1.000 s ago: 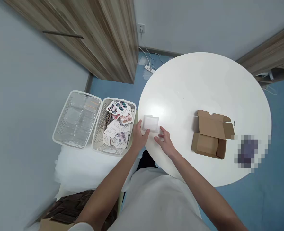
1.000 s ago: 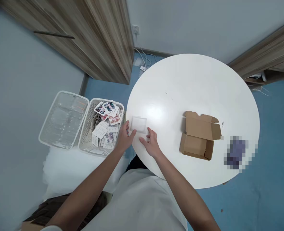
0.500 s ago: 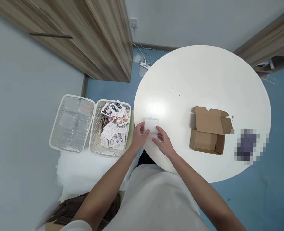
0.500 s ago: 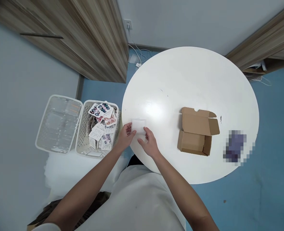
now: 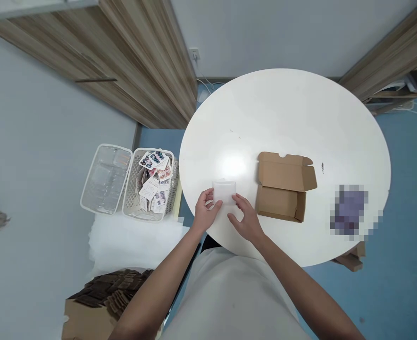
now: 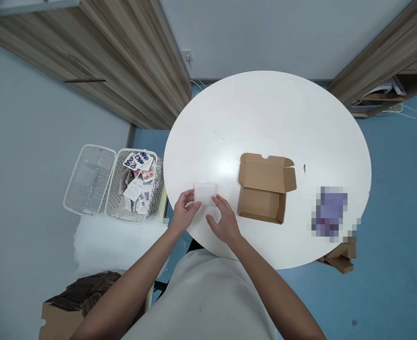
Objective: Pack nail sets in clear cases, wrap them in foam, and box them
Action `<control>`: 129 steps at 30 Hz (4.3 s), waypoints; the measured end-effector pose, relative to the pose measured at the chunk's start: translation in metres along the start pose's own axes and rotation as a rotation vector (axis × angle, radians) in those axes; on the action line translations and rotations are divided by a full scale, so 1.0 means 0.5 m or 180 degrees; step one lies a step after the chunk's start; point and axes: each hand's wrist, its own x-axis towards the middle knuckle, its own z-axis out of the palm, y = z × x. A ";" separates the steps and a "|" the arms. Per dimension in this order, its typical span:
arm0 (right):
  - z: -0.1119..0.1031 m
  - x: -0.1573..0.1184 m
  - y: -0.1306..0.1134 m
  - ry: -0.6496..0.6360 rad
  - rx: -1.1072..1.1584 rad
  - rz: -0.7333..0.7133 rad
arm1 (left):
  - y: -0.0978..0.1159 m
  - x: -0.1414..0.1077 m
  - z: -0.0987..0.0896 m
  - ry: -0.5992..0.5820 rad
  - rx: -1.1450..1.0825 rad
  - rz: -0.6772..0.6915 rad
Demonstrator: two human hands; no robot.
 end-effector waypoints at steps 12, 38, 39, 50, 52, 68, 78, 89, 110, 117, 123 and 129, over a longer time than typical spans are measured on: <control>-0.193 -0.115 0.077 0.1003 -0.0199 -0.0097 | 0.073 -0.071 0.232 -0.0651 0.0135 0.0357; -0.193 -0.144 0.149 0.0373 -0.1089 0.0432 | 0.020 -0.077 0.289 -0.1375 0.2095 0.0645; -0.193 -0.147 0.149 0.0359 -0.1104 0.0440 | 0.020 -0.079 0.287 -0.1377 0.2105 0.0613; -0.156 -0.218 0.155 0.0132 -0.1303 0.0013 | -0.019 -0.156 0.252 -0.1084 0.1709 0.0762; -0.163 -0.221 0.151 0.0223 -0.1364 -0.0159 | -0.017 -0.165 0.243 -0.1111 0.1808 0.1041; -0.216 -0.232 0.169 0.0213 -0.0811 0.0783 | -0.004 -0.165 0.265 -0.0740 0.3381 0.1191; -0.185 -0.203 0.131 0.0079 -0.0722 0.0852 | -0.026 -0.140 0.205 -0.0811 0.2914 0.1368; -0.163 -0.180 0.112 0.0442 -0.0445 0.0790 | -0.020 -0.074 0.073 -0.0935 0.1634 0.1177; -0.312 -0.027 0.121 0.0954 0.1167 0.1546 | 0.094 0.080 0.078 -0.1343 0.0524 -0.0747; -0.313 0.065 0.131 0.0234 0.2145 0.1692 | 0.117 0.095 0.131 -0.1382 0.0278 -0.0857; -0.330 0.078 0.090 0.0263 0.2209 0.1424 | 0.157 0.096 0.152 -0.1549 -0.0104 -0.0473; -0.338 0.045 0.034 0.0327 0.1628 0.0924 | 0.161 0.061 0.148 -0.1582 -0.0244 -0.0112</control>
